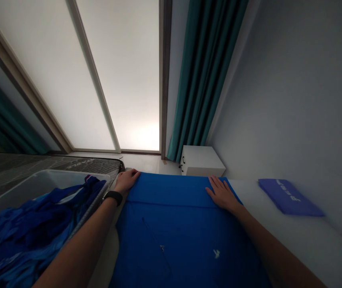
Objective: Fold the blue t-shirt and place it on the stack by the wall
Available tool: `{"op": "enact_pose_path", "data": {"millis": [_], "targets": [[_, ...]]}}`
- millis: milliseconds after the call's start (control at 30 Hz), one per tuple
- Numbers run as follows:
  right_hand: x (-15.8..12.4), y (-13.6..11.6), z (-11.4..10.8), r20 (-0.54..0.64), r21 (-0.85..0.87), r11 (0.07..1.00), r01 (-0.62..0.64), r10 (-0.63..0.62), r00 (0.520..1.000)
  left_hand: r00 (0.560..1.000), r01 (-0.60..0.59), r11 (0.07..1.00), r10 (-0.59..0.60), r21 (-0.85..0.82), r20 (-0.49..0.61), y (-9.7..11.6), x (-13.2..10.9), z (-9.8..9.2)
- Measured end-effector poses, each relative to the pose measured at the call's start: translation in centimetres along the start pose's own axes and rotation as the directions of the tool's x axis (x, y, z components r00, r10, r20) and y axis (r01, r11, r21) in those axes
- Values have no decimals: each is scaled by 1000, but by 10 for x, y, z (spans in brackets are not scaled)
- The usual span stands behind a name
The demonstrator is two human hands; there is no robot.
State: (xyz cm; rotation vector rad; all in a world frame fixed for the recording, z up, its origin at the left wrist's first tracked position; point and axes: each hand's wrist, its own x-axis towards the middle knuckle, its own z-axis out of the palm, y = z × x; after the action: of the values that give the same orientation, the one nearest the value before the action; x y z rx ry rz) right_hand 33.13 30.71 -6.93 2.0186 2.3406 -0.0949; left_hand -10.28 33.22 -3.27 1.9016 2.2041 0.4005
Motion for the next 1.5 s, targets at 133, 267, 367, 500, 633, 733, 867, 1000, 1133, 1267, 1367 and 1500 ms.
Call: {"op": "enact_pose_path", "data": {"millis": [133,267,367,500,633,733,867,1000,1133,1267,1367,1500], "targets": [[-1,13,5,-35,-17,999,-52,51,998,1000,6,1000,-6,-3,-5,-1,0,1],[-1,18,11,-65,-23,999,-50,48,997,1000,6,1000,-7,-15,-9,-4,4,4],[0,20,15,-90,-23,999,-44,42,995,999,16,999,-17,-33,-36,-6,5,7],[0,20,16,-105,-9,999,-42,41,994,996,18,997,-25,-76,-91,-10,4,9],[-1,18,13,-90,-11,999,-45,44,995,986,-6,995,-11,-99,-168,-7,0,5],[-2,17,12,-80,-9,999,-46,45,996,971,-55,996,36,-73,-237,14,-7,3],[-1,18,13,-90,-2,999,-41,40,995,904,-391,916,401,91,-146,65,-30,16],[0,19,15,-92,4,999,-40,40,995,804,-594,793,593,133,49,101,-52,34],[0,20,16,-90,21,999,-37,39,995,889,-456,872,454,176,53,88,-52,39],[1,20,17,-99,11,999,-38,39,994,951,-305,916,307,259,34,50,-45,34],[0,20,18,-94,-8,999,-51,50,994,976,-216,938,213,272,43,31,-44,33],[1,21,20,-93,-13,998,-58,57,994,984,-177,952,172,249,43,25,-45,36]]}}
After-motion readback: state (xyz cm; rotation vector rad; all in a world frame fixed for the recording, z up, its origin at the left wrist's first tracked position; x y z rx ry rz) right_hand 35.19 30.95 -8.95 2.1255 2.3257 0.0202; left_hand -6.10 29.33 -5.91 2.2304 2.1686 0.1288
